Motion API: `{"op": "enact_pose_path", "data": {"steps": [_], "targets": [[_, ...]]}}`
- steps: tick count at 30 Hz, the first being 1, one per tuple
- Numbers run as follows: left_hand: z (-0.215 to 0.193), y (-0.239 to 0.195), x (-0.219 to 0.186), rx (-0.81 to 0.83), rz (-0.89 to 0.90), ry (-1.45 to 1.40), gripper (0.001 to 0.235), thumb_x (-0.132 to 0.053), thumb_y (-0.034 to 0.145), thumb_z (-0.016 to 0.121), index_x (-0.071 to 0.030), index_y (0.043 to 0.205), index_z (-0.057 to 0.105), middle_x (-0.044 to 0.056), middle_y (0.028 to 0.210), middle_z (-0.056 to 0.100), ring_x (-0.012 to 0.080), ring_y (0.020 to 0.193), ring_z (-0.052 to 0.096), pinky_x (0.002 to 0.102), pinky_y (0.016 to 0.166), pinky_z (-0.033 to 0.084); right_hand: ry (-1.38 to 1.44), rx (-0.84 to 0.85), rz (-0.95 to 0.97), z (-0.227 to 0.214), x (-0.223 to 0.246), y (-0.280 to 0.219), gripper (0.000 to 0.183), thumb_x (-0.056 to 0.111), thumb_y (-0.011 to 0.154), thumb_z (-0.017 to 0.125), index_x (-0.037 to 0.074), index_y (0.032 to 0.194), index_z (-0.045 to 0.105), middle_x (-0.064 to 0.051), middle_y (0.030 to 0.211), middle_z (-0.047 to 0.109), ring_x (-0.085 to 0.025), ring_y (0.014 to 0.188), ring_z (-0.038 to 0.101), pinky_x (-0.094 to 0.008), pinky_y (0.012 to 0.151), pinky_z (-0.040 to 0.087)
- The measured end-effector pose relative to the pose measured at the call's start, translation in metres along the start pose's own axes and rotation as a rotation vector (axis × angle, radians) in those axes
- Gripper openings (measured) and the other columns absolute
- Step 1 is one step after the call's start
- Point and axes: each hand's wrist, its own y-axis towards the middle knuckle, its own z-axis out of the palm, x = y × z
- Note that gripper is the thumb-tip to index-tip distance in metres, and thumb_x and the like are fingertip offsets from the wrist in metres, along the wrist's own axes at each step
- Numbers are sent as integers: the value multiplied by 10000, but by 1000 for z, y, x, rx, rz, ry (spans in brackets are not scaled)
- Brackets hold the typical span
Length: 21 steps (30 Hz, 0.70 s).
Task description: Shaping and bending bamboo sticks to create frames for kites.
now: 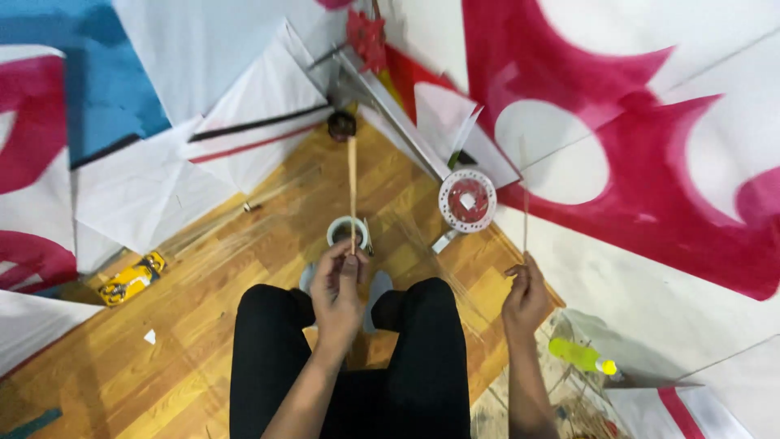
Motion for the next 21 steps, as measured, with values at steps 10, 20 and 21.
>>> {"op": "enact_pose_path", "data": {"steps": [10,20,21], "targets": [[2,-46,-95,51,99,-157,261,-199,1067,573,-30,1240,671,22,901,612,90,679,534,236,574,458,286,329,-407,-86,238,67,400,36,1075,455,-31,1469,482,-91,1140,763,-50,502,390,-206,497,418],[1,-66,-139,74,143,-262,241,-168,1009,654,-9,1188,680,121,948,754,119,576,583,254,510,505,400,544,-653,-113,314,72,367,7,1068,449,-71,1427,455,-180,1236,693,-315,1232,691,-422,1125,556],[0,-71,-141,70,136,-287,230,-156,999,666,0,1166,688,121,953,758,130,558,586,253,486,506,422,574,-674,-115,317,69,368,0,1067,467,-61,1429,446,-219,1367,651,-333,1286,672,-410,1095,583]]}}
